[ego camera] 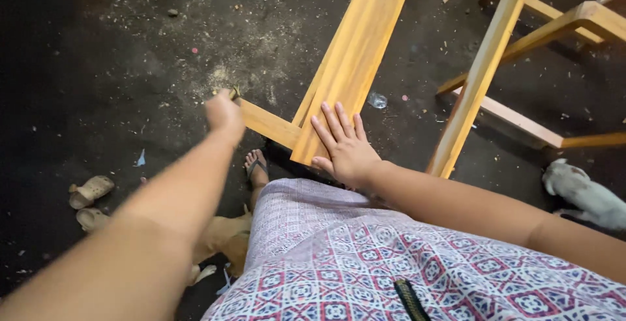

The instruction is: The recorder uses a piece of sandpaper to smooth the edges and surfaces of several wooden furniture components.

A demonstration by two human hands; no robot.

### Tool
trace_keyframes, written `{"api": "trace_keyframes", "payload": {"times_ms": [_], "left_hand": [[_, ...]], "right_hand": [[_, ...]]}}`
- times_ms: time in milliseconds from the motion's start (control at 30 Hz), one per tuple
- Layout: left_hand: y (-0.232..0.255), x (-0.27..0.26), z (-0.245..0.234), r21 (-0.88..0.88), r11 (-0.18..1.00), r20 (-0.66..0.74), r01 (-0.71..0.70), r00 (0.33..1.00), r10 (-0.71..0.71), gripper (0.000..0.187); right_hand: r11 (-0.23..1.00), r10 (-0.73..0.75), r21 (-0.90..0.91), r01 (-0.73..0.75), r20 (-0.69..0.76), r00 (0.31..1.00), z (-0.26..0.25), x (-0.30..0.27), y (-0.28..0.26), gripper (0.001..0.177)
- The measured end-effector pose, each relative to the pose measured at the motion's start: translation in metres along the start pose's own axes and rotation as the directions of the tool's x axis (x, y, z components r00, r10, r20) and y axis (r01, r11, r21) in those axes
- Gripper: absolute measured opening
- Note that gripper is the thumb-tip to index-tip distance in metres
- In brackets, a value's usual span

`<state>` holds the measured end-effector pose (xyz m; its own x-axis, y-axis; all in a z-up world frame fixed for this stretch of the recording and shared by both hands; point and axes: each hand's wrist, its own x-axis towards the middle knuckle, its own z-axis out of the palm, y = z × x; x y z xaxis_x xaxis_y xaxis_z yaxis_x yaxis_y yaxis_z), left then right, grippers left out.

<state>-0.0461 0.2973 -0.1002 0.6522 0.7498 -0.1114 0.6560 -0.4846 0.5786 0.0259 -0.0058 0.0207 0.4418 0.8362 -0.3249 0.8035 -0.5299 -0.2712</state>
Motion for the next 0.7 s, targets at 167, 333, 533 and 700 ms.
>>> {"api": "trace_keyframes", "payload": {"times_ms": [167, 333, 533, 700], "left_hand": [[-0.022, -0.023, 0.011, 0.046, 0.978, -0.217, -0.203, 0.954, 0.208, 0.027], [-0.006, 0.003, 0.008, -0.073, 0.996, -0.073, -0.059, 0.996, 0.054, 0.023], [-0.017, -0.027, 0.003, -0.034, 0.989, -0.191, -0.146, 0.972, 0.137, 0.034], [-0.006, -0.011, -0.003, 0.028, 0.984, -0.197, -0.175, 0.964, 0.177, 0.032]], "right_hand": [[1.0, 0.015, 0.022, -0.016, 0.017, 1.0, 0.001, -0.002, 0.002, 0.088], [1.0, 0.014, 0.014, -0.014, 0.031, 0.999, -0.001, -0.001, 0.001, 0.089], [1.0, 0.019, 0.017, -0.019, 0.021, 1.0, -0.001, 0.001, -0.002, 0.089], [1.0, 0.005, -0.006, -0.005, 0.003, 1.0, 0.0, 0.001, -0.001, 0.088]]}}
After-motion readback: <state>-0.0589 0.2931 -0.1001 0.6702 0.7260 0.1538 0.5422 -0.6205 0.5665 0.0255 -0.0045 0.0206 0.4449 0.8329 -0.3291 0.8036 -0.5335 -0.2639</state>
